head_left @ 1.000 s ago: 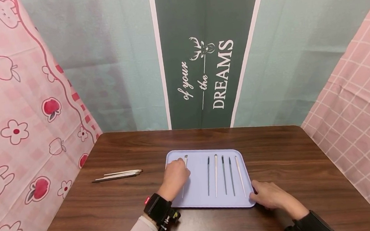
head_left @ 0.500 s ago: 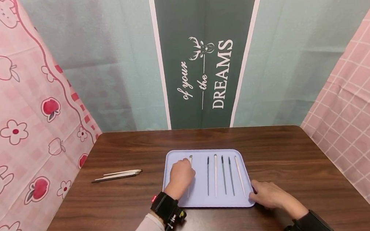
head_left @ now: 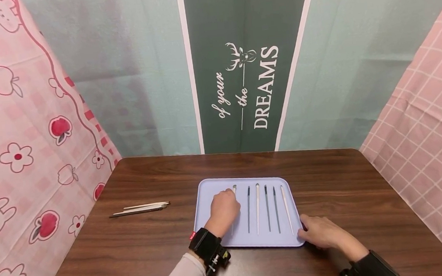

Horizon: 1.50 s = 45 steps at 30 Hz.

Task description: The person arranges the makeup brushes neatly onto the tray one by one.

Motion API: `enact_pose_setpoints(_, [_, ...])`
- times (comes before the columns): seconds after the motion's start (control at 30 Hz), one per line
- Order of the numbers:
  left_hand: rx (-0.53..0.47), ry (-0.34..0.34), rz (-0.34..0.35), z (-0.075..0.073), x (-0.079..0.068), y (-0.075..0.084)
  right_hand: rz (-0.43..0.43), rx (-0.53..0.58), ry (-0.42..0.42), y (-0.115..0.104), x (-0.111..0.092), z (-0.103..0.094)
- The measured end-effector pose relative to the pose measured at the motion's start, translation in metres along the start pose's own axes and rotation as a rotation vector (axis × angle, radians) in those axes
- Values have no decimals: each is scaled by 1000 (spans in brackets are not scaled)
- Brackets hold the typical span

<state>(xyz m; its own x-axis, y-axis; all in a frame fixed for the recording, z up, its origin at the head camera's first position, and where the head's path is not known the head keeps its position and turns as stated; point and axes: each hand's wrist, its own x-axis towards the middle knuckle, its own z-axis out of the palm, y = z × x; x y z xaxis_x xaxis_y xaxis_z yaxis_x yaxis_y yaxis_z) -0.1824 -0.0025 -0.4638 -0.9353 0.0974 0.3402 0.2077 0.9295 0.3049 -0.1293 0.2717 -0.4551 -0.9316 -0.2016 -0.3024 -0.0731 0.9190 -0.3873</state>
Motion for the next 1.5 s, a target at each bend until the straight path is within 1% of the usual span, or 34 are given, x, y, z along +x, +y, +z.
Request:
enact_pose_setpoints(0.13, [-5, -36, -28, 3, 2, 3, -2, -2, 5, 0, 0, 0])
enact_pose_setpoints(0.43, [-11, -83, -47, 8, 5, 9, -3, 3, 5, 0, 0, 0])
enact_pose_setpoints(0.63, [-5, -89, -47, 12, 5, 10, 6, 2, -1, -1, -1, 0])
enact_pose_setpoints(0.87, [-2, -103, -64, 15, 7, 13, -1, -7, 0, -1, -1, 0])
enact_pose_setpoints(1.07, [-1, -98, -63, 16, 7, 15, -9, -12, 9, 0, 0, 0])
enact_pose_setpoints(1.5, [0, -133, -80, 12, 8, 19, 0, -2, 13, 0, -1, 1])
